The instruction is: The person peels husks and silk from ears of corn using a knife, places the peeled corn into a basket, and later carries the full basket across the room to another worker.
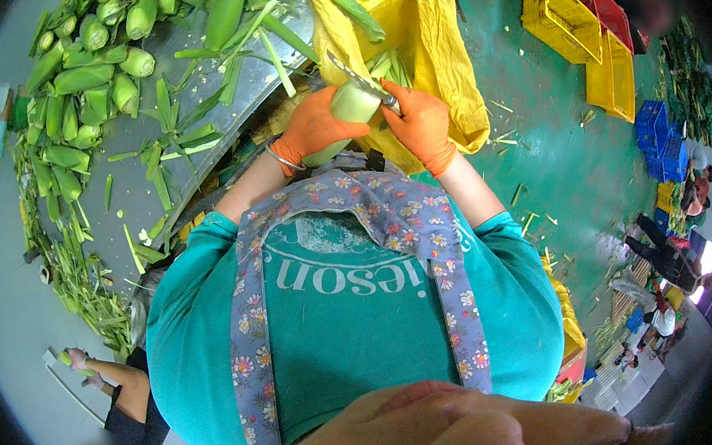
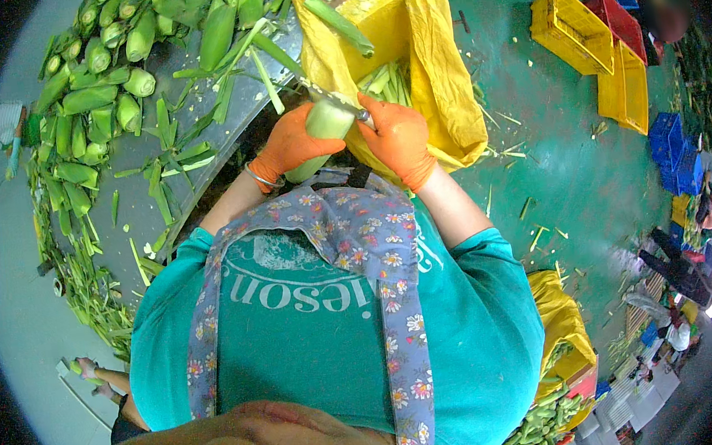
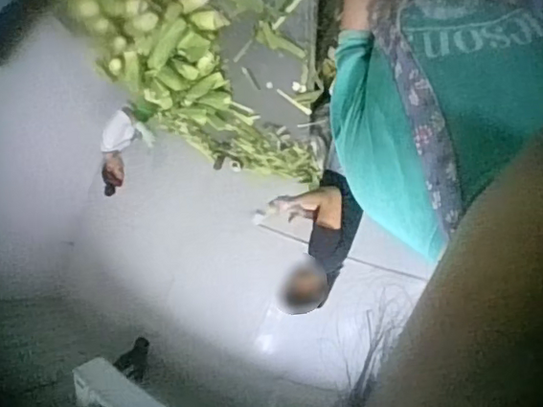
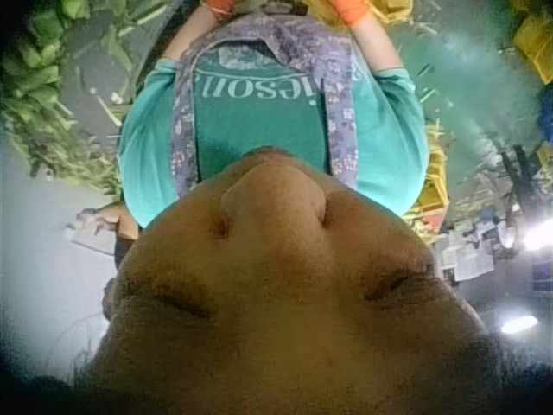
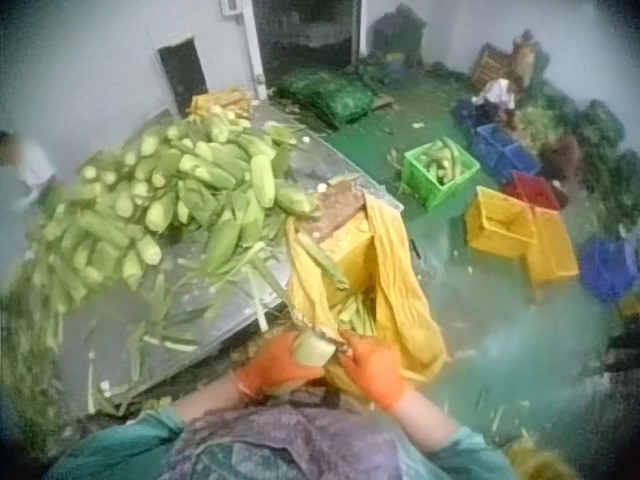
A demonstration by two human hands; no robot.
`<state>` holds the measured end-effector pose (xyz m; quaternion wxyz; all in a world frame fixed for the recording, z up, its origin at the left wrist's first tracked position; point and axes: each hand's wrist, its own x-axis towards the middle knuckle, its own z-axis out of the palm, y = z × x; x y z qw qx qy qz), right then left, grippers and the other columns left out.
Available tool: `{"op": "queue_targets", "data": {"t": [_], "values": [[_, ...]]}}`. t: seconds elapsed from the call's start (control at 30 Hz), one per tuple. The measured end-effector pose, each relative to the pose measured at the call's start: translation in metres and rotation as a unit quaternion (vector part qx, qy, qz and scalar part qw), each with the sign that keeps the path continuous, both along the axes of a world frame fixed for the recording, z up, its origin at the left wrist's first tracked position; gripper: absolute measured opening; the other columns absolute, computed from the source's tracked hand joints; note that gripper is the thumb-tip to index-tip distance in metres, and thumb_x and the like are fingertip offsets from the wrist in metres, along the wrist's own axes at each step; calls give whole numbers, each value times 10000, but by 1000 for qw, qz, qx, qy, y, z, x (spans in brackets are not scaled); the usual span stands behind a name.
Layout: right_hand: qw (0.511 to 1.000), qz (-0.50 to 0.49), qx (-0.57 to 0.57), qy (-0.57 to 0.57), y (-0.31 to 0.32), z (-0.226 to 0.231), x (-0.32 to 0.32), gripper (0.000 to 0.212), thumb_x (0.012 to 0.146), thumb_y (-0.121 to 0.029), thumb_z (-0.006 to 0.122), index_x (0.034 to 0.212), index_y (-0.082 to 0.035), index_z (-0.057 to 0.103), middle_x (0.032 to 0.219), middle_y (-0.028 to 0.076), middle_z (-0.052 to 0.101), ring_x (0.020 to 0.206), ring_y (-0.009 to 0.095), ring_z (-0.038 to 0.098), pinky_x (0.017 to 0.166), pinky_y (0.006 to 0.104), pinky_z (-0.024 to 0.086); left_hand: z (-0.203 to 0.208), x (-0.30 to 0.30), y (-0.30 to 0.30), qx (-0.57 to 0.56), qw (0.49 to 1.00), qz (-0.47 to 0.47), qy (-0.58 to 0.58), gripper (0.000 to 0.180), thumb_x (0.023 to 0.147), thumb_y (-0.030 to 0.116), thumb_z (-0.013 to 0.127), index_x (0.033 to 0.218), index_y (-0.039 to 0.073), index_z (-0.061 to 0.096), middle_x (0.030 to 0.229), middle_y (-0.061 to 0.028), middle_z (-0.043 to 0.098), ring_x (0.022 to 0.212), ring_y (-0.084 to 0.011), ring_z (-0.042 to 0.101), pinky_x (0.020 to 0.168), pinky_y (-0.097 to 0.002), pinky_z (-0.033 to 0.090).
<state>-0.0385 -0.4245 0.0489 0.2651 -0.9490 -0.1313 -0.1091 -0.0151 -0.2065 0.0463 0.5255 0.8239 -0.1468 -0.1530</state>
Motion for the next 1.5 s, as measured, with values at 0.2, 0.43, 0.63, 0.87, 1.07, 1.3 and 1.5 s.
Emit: {"op": "queue_targets", "data": {"t": [0.2,0.43,0.63,0.87,1.07,1.3,1.5], "values": [[997,65,19,38,-17,4,-10,329,764,-168,715,1092,-152,696,792,111,672,748,327,657,642,445,513,-16,-1,-10,-62,995,-72,-14,469,686,287,829,1077,59,704,981,-124,719,871,-265,691,782,-348,537],[997,60,41,17,-53,-7,-6,253,780,-159,690,1032,-143,705,800,120,676,751,340,656,653,447,514,-15,-1,-40,-72,993,-83,-34,468,684,270,828,1080,55,701,965,-101,726,863,-223,694,780,-339,536],[997,72,30,20,-92,-25,3,304,762,-158,696,1066,-148,696,800,132,675,779,349,662,681,462,523,-8,-4,-66,-41,996,-61,-54,528,653,254,851,1096,20,682,953,-140,720,857,-234,693,784,-343,539],[950,-222,-114,187,-238,-98,-2,279,909,-292,619,1150,-167,684,910,157,713,842,356,689,702,466,535,48,-17,-26,-53,981,-33,-184,671,600,275,925,1162,42,642,1074,-140,699,954,-304,690,833,-389,543],[985,-120,18,126,-178,-49,40,250,902,-304,663,1092,-155,726,930,161,717,843,315,703,707,405,534,12,-15,8,18,985,157,-63,661,646,357,881,1174,53,626,1085,-172,675,1018,-334,651,902,-430,507],[978,139,74,136,-78,-106,16,249,919,-106,681,1152,-20,689,837,51,708,761,105,651,680,252,507,-98,-125,115,-73,891,371,254,650,751,420,813,1232,30,616,1059,-98,701,929,-200,674,801,-332,520],[914,105,147,364,-26,-97,24,251,926,-80,666,1159,11,679,961,87,717,858,144,651,803,277,516,-163,-229,126,-359,708,490,360,540,812,301,800,1241,33,610,1055,-81,694,879,-190,676,791,-336,540]]}}
